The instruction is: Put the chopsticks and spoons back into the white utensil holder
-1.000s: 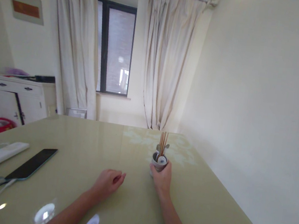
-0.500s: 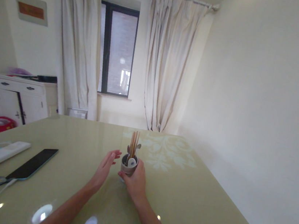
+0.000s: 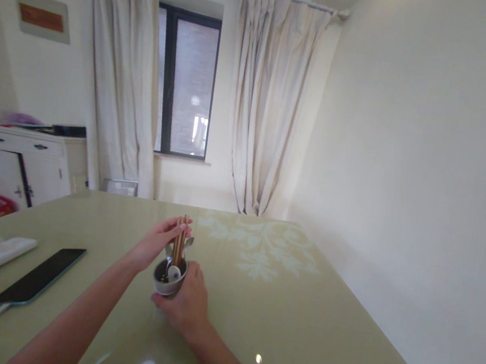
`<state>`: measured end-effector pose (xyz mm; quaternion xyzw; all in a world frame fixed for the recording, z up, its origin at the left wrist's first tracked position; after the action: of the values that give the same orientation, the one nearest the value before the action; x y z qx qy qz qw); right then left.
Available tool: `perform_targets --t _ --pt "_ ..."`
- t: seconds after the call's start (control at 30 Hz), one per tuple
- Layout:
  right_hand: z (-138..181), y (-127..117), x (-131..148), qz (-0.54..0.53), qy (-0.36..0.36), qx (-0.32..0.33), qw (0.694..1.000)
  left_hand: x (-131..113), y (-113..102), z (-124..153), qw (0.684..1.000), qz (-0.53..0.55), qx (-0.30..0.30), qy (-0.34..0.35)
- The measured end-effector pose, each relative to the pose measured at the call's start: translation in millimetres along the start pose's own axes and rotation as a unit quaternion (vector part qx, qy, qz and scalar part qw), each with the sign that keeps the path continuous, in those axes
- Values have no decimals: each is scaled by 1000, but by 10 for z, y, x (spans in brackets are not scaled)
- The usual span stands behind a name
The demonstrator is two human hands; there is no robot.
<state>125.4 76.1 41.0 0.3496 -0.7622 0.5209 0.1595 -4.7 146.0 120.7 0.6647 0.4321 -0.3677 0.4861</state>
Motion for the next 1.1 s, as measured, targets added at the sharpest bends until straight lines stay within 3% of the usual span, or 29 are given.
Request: perform_targets --t 0.27,0.43,0.67,0.8,0.87,0.93,1.0,1.1 --pt "-36 39 -30 -11 0 24 1000 -223 74 18 998 -54 26 15" --pt "-21 75 -31 -29 -11 31 999 -510 72 34 993 -73 -16 87" --pt "-13 59 -26 -32 -11 33 999 -1288 -94 378 963 23 -121 241" --pt "-21 56 -17 -43 -10 33 998 -1703 -429 558 923 149 -156 317" --pt "-24 56 -21 -43 -9 32 999 -1709 -665 521 927 175 -168 285" --pt "-24 52 -23 -45 -13 29 998 -1560 -847 403 958 145 -156 194" --pt "-19 47 -24 -51 -17 27 998 -1294 -945 277 987 68 -123 84" --pt "-13 36 -17 -54 -19 28 998 -806 -1002 143 993 -57 -86 -52"
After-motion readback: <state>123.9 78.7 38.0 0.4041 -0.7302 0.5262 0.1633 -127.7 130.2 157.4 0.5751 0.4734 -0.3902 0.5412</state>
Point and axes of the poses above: each hand's wrist, its own z-axis away from the middle knuckle, its own y-axis out of the palm, x = y × z, the point moved 8 cm from there along -z, towards the middle knuckle, and after that the axes turned 13 degrees about z, right-handed, at the moved point
